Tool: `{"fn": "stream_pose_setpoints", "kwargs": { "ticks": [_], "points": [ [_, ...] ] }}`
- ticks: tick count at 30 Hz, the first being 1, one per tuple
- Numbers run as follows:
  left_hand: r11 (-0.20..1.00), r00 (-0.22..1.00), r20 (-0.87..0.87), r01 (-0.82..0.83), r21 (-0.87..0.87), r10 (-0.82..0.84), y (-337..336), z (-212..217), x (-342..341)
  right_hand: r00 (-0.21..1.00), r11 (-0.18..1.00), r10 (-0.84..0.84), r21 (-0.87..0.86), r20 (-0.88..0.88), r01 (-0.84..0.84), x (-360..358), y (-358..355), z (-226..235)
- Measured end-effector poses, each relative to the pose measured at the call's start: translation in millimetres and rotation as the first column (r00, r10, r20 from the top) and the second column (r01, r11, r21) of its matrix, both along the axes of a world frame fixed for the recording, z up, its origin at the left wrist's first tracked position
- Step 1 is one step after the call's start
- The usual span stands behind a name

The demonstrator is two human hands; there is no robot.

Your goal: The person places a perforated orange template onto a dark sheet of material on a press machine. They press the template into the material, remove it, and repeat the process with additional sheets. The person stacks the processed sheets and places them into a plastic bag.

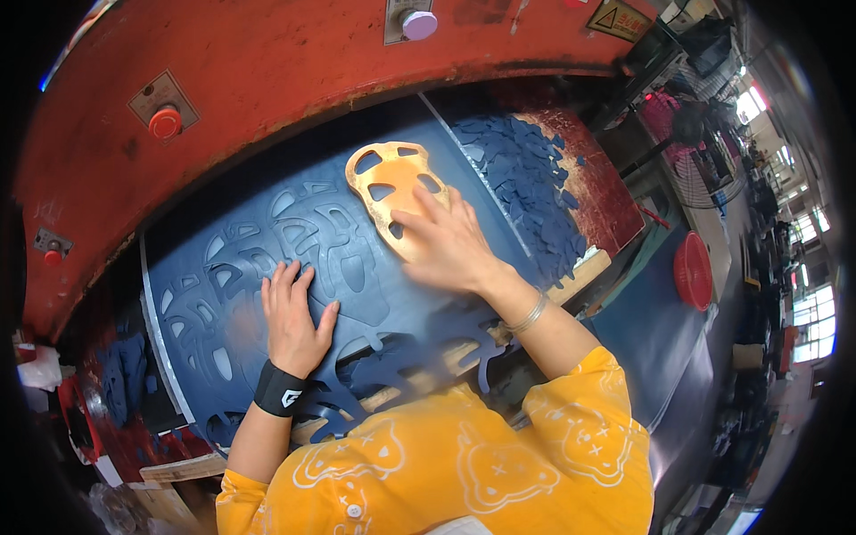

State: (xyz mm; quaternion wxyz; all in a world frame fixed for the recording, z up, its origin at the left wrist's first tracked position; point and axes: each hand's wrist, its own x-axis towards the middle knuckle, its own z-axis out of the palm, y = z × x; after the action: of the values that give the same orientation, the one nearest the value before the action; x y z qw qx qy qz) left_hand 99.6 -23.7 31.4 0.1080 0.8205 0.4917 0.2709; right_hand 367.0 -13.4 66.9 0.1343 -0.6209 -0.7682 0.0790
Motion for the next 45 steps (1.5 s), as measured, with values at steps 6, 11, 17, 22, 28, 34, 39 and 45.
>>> {"fn": "stream_pose_setpoints", "kwargs": {
  "ticks": [6,11,17,22,28,34,39,45],
  "points": [
    [0.984,0.954,0.298,0.025,-0.177,0.030,13.4,49.2,-39.7,0.963,0.963,-0.059,0.241,-0.263,0.125,3.1,2.4,12.6],
    [0.963,0.812,0.555,-0.030,-0.269,0.180,-8.3,46.4,-85.3,0.937,0.858,-0.089,0.452,-0.338,0.244,3.2,62.1,-31.2],
    [0.986,0.989,0.020,-0.143,-0.089,0.145,-7.9,-9.5,-63.0,0.789,0.780,0.077,0.529,-0.610,0.333,8.6,150.9,-34.4],
    [0.969,0.974,-0.003,-0.223,0.103,0.225,47.0,-15.2,-63.7,0.721,0.384,0.147,0.710,-0.678,0.590,23.6,232.0,43.4],
    [0.955,0.970,-0.007,-0.237,0.181,0.242,109.7,0.6,-66.8,0.779,0.389,0.088,0.741,-0.621,0.548,15.2,296.9,92.1],
    [0.940,0.946,0.006,-0.322,0.111,0.323,146.7,41.1,-72.7,0.588,0.770,0.152,0.469,-0.794,0.433,32.8,213.5,61.1],
    [0.940,0.944,0.051,-0.329,0.089,0.326,153.6,54.3,-71.0,0.985,0.944,0.127,0.318,-0.115,-0.085,14.4,161.3,31.9],
    [0.937,0.939,0.059,-0.341,0.072,0.338,144.4,57.7,-63.7,0.999,0.979,0.042,0.197,0.035,-0.048,4.2,147.5,35.4]
  ]
}}
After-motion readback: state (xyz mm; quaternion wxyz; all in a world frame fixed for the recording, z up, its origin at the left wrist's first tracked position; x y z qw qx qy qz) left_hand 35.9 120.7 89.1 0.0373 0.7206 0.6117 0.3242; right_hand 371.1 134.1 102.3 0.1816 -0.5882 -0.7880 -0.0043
